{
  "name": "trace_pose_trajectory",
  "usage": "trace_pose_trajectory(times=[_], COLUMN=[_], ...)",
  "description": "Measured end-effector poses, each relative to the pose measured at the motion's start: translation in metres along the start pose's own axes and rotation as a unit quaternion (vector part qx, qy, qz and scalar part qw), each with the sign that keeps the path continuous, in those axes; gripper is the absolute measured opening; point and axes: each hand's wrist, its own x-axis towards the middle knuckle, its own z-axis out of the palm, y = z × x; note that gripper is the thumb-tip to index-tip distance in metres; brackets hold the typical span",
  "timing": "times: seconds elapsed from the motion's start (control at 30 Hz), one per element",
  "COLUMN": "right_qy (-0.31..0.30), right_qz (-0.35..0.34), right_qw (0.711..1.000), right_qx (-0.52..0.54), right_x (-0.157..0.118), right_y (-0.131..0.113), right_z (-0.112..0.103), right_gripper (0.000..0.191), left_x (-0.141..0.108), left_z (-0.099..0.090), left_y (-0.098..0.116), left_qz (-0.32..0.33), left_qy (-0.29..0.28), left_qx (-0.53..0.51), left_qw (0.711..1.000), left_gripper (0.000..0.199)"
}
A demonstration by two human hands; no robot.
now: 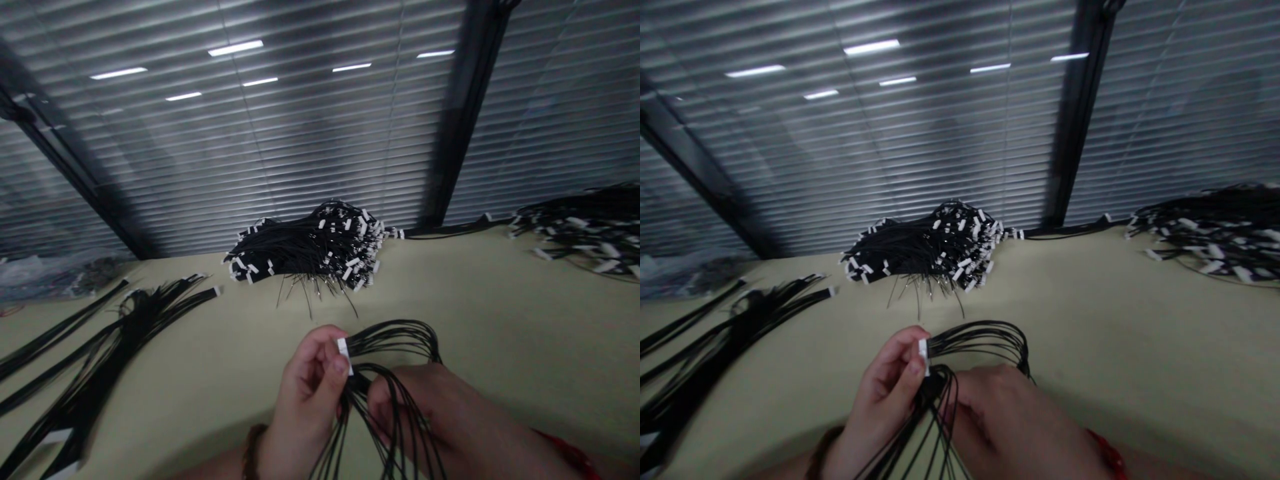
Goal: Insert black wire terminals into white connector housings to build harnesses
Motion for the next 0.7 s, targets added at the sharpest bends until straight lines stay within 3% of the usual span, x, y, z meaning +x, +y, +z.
trace_pose_trajectory(times=[0.2,0.43,0.57,0.7], right_qy=[-0.008,-0.031,-0.047,-0.025], right_qz=[0.024,0.006,0.033,0.073], right_qw=[0.999,0.999,0.996,0.993], right_qx=[-0.036,0.014,0.064,0.087], right_x=[0.0000,0.0037,0.0048,0.0043], right_y=[0.0080,0.0049,0.0033,0.0065], right_z=[0.0042,0.0001,0.0004,0.0019], right_gripper=[0.017,0.015,0.014,0.012], left_x=[-0.0010,-0.0006,-0.0004,-0.0007], left_z=[-0.0019,-0.0035,-0.0015,-0.0011], left_y=[-0.0015,-0.0039,-0.0027,-0.0011], left_qz=[0.002,0.016,0.016,0.015], left_qy=[-0.009,-0.029,-0.045,-0.043], left_qx=[-0.004,-0.001,-0.003,-0.008], left_qw=[1.000,0.999,0.999,0.999], left_gripper=[0.018,0.016,0.015,0.015])
